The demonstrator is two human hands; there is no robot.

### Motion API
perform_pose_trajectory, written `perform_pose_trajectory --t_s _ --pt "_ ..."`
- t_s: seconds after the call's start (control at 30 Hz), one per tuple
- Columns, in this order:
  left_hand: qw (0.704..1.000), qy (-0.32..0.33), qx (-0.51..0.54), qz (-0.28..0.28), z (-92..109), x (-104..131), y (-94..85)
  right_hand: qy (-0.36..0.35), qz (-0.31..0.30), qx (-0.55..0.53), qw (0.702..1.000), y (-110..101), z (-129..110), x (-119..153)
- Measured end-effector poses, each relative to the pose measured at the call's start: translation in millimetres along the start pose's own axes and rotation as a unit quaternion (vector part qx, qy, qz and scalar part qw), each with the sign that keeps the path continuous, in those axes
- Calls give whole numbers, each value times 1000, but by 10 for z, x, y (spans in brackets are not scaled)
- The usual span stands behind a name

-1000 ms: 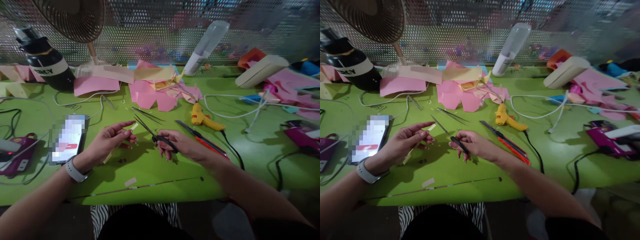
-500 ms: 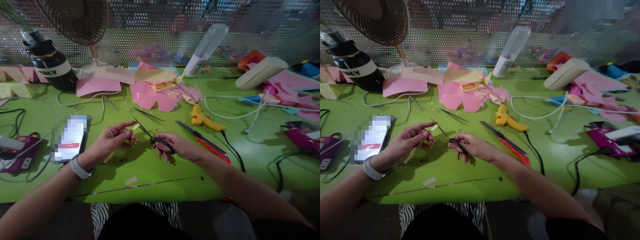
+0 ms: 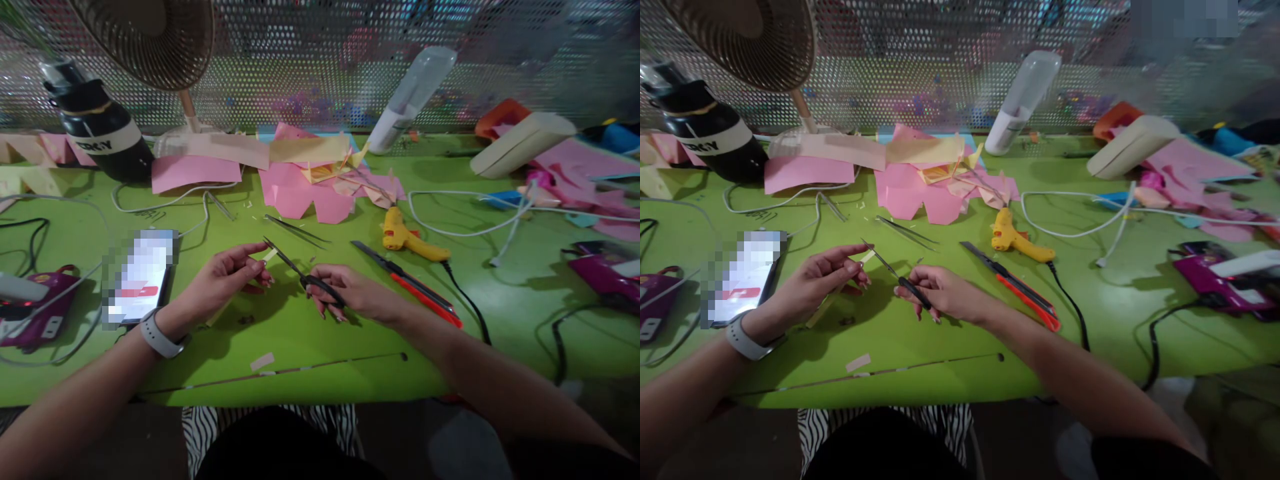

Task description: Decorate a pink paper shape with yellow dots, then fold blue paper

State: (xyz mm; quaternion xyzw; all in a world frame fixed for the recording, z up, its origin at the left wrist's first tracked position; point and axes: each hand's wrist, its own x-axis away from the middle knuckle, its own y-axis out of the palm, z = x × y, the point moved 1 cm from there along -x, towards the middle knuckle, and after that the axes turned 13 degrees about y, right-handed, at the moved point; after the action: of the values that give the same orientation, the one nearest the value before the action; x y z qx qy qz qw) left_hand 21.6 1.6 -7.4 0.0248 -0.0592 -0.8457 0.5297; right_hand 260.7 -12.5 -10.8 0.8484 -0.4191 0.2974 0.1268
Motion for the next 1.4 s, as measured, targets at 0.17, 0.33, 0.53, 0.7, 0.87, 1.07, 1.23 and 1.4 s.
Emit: perform_pose_trajectory --t_s 0.17,0.33,0.53,0.7,0.87,1.07,1.23,1.4 --pt "1000 2 -3 -9 -20 -6 -14 -2 2 -4 1000 3 -5 -2" --pt "1000 2 -13 -2 -17 -3 -9 3 2 -6 1000 5 3 -10" --pt "1000 4 -8 -1 -24 -2 -5 6 4 -2 1000 5 3 -11" --pt "1000 1 -10 -1 -20 -10 -8 11 9 -9 1000 7 6 -19" --pt "1000 3 -14 -2 -9 -12 1 9 12 -8 1000 6 10 -27" --pt "1000 4 -14 0 -23 -12 1 10 8 -8 1000 7 12 -21" --pt "1000 4 1 -1 -38 -8 -5 13 8 -11 1000 10 11 -17" --pt "1000 5 -8 -3 -25 -12 -4 9 4 -8 1000 3 19 -20"
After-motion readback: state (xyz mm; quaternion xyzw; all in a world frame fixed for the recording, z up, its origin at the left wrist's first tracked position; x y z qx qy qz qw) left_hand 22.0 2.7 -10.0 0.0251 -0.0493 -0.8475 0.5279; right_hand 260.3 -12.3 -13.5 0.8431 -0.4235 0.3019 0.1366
